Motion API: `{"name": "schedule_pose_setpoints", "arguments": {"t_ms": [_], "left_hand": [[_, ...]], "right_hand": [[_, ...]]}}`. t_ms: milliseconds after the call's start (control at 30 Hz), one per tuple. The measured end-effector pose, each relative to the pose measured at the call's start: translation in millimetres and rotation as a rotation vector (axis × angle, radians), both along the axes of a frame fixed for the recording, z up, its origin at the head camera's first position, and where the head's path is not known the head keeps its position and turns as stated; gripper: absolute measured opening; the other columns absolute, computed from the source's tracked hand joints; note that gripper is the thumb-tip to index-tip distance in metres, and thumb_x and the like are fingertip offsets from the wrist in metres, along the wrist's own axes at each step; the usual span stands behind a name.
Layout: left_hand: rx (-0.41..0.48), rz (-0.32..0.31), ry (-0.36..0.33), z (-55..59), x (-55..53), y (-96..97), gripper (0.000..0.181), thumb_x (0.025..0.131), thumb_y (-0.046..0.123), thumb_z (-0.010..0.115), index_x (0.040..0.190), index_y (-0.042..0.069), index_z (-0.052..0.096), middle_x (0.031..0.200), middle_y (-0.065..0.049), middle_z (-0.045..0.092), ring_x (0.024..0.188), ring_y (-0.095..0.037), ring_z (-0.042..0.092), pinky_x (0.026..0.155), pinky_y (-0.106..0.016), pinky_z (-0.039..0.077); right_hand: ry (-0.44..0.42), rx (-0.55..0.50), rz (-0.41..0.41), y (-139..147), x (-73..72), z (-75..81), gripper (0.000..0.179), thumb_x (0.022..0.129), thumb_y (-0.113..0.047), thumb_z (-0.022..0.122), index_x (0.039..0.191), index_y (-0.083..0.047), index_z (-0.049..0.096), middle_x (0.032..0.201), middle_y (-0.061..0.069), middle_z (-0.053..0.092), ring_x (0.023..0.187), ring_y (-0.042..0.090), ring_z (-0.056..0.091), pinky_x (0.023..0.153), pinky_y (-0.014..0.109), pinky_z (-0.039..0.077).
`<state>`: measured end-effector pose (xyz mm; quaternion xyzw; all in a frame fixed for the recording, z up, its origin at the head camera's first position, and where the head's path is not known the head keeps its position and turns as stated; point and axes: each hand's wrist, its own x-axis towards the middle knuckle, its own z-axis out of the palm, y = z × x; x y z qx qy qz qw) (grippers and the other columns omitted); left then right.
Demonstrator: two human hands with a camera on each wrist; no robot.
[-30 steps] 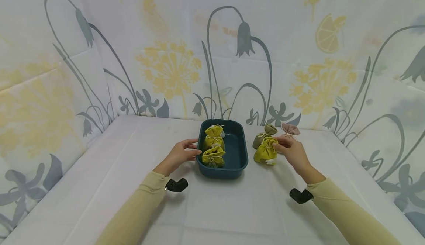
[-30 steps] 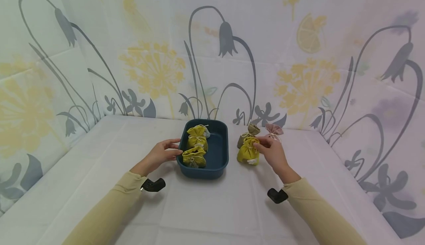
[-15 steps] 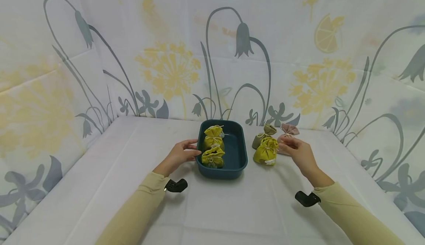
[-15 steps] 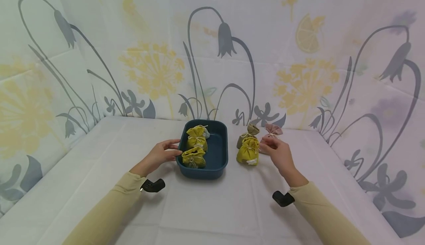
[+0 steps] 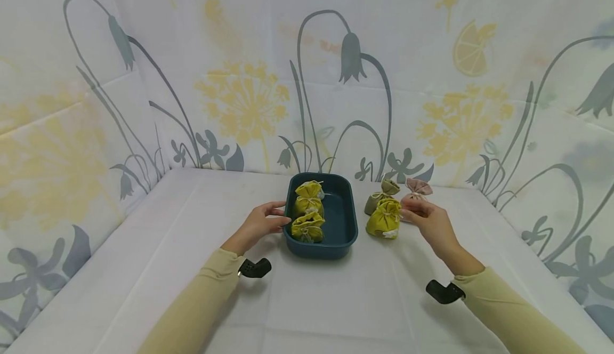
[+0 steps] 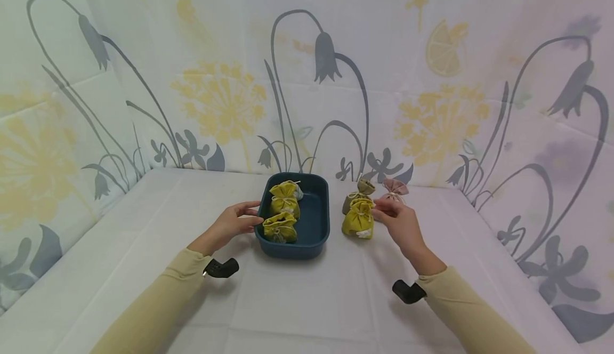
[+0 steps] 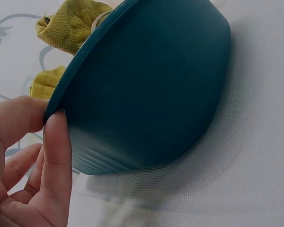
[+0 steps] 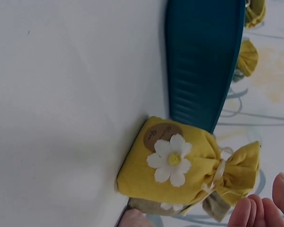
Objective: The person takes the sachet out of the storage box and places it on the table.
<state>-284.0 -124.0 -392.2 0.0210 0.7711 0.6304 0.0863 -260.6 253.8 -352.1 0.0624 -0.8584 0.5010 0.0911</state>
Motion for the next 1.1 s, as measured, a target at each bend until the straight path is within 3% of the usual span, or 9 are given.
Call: {"name": "schedule_pose_setpoints", "arguments": {"t_ms": [167,367,900,1100], "left_hand": [[-0.002,0.001,-0.001,0.7,0.4,0.1,0.058,0.085,0.011,0.069,0.138,0.010,0.045,0.120,-0.016,0.051,0.086,-0.018,0.062,0.078,-0.032,0.053],[0.001,0.011,-0.002,1.7,-0.2,-0.8,0.058,0.085,0.011,0.069,0.138,0.010,0.046,0.120,-0.016,0.052,0.085,-0.018,0.062,0.077,-0.031,0.053],[0.016,0.000,-0.001,-0.6,0.0,0.3,0.057,0.085,0.009,0.068,0.137,0.008,0.046,0.120,-0.017,0.051,0.087,-0.018,0.061,0.078,-0.032,0.053],[0.008,0.000,0.005,-1.1,-0.6,0.1,0.057,0.085,0.009,0.069,0.137,0.009,0.046,0.120,-0.016,0.052,0.085,-0.018,0.062,0.077,-0.031,0.053]], "right_hand": [[0.032,-0.014,0.031,-6,0.1,0.9,0.039,0.090,-0.017,0.064,0.120,0.006,0.058,0.101,0.009,0.063,0.084,-0.003,0.055,0.073,0.013,0.047],[0.053,-0.049,0.069,-15,0.0,1.4,0.037,0.089,-0.015,0.065,0.117,0.008,0.059,0.096,0.004,0.063,0.083,-0.002,0.056,0.074,0.013,0.047],[0.027,-0.095,0.137,-34,5.4,3.5,0.036,0.089,-0.011,0.065,0.117,0.010,0.058,0.103,0.017,0.062,0.086,0.001,0.057,0.076,0.014,0.048],[0.004,-0.061,0.131,-45,5.4,4.6,0.036,0.089,-0.013,0.064,0.117,0.008,0.059,0.104,0.016,0.063,0.087,0.003,0.057,0.075,0.013,0.048]]}}
